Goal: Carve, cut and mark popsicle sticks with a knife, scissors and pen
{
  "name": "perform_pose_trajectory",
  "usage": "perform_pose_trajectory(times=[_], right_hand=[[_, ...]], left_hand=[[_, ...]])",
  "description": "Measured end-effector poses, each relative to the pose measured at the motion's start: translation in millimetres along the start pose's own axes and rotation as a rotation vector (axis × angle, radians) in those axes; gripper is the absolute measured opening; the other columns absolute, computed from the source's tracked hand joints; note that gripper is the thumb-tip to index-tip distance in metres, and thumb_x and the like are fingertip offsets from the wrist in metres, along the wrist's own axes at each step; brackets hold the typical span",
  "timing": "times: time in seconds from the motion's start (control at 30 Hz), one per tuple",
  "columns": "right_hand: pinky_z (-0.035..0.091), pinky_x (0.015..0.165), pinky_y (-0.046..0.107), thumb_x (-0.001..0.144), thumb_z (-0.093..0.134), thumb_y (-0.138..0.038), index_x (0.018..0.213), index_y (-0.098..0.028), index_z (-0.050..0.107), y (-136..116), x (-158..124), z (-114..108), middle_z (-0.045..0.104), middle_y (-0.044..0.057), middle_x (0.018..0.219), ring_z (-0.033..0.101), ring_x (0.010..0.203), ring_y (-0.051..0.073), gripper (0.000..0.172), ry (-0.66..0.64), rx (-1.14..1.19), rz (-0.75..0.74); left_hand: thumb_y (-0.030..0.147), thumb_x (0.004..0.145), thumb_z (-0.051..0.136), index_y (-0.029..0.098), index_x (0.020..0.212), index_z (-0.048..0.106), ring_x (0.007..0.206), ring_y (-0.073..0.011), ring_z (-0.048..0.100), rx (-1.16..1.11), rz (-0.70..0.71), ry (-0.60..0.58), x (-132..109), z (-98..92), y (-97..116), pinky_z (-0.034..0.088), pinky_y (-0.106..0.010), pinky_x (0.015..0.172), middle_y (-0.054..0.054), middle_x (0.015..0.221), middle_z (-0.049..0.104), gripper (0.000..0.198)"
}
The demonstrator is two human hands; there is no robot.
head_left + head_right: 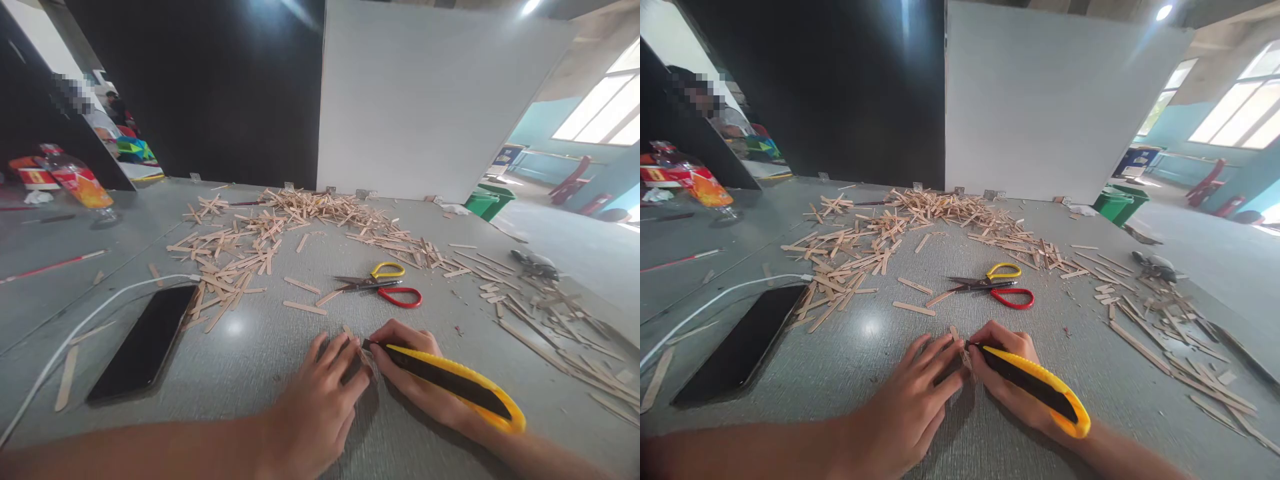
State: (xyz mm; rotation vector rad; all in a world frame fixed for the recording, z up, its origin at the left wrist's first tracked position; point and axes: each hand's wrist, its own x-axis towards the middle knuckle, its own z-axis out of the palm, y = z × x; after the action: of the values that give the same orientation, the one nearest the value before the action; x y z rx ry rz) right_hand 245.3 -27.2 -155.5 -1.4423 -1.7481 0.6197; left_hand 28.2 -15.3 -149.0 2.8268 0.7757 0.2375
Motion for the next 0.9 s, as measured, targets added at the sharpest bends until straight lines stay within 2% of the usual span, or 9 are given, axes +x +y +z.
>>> perform_pose_trajectory(times=[0.07, 0.17, 0.3, 0.47, 0.7, 0.9], right_hand=[[0.042, 0.067, 0.033, 0.096, 0.060, -0.038, 0.080, -0.023, 0.065, 0.4, -1.0, 0.6, 0.067, -0.003, 0.065, 0.057, 0.058, 0.016, 0.022, -0.013, -0.005, -0.005], [0.041, 0.075, 0.036, 0.098, 0.059, -0.039, 0.079, -0.024, 0.065, 0.6, -2.0, -0.2, 0.071, -0.003, 0.070, 0.061, 0.063, 0.017, 0.025, -0.028, -0.077, -0.005], [0.039, 0.077, 0.037, 0.099, 0.058, -0.040, 0.079, -0.024, 0.063, 1.2, -1.7, -1.0, 0.071, -0.004, 0.071, 0.062, 0.064, 0.017, 0.026, -0.044, -0.091, -0.014], [0.039, 0.077, 0.037, 0.098, 0.059, -0.039, 0.079, -0.024, 0.064, 1.7, -0.5, -1.0, 0.071, -0.004, 0.072, 0.062, 0.064, 0.016, 0.025, -0.036, -0.091, 0.002], [0.039, 0.074, 0.036, 0.099, 0.058, -0.039, 0.080, -0.023, 0.067, 2.3, 1.4, -2.8, 0.069, -0.004, 0.068, 0.061, 0.061, 0.016, 0.026, -0.055, -0.080, -0.012], [0.038, 0.074, 0.036, 0.099, 0.058, -0.039, 0.078, -0.024, 0.065, 1.5, 1.4, -2.9, 0.066, -0.005, 0.064, 0.058, 0.058, 0.015, 0.026, -0.065, -0.075, 0.015]], left_hand=[[0.002, 0.084, 0.048, 0.016, 0.149, 0.044, 0.152, -0.0387, 0.034, -0.004, -0.006, 0.004, 0.6, 0.4, -0.8, 0.036, -0.064, 0.118, -0.021, 0.160, 0.043, 0.067], [0.002, 0.084, 0.050, 0.016, 0.147, 0.046, 0.152, -0.0409, 0.032, 0.000, -0.019, -0.002, 0.3, 1.1, -1.1, 0.037, -0.065, 0.117, -0.026, 0.160, 0.039, 0.065], [0.010, 0.094, 0.049, 0.015, 0.142, 0.051, 0.153, -0.0411, 0.030, -0.006, 0.004, 0.015, -0.6, 2.5, -2.1, 0.035, -0.065, 0.118, -0.027, 0.159, 0.041, 0.048], [0.020, 0.101, 0.048, 0.016, 0.144, 0.050, 0.152, -0.0407, 0.032, -0.014, 0.015, 0.038, -1.5, 4.1, -3.5, 0.035, -0.065, 0.119, -0.027, 0.157, 0.043, 0.043], [0.019, 0.101, 0.048, 0.016, 0.146, 0.049, 0.154, -0.0414, 0.029, -0.011, 0.013, 0.036, -2.6, 5.8, -3.6, 0.033, -0.067, 0.119, -0.025, 0.159, 0.042, 0.045], [0.010, 0.093, 0.050, 0.014, 0.146, 0.048, 0.153, -0.0428, 0.028, -0.009, 0.003, -0.008, -0.7, 2.4, -2.4, 0.032, -0.067, 0.119, -0.027, 0.160, 0.039, 0.053]])
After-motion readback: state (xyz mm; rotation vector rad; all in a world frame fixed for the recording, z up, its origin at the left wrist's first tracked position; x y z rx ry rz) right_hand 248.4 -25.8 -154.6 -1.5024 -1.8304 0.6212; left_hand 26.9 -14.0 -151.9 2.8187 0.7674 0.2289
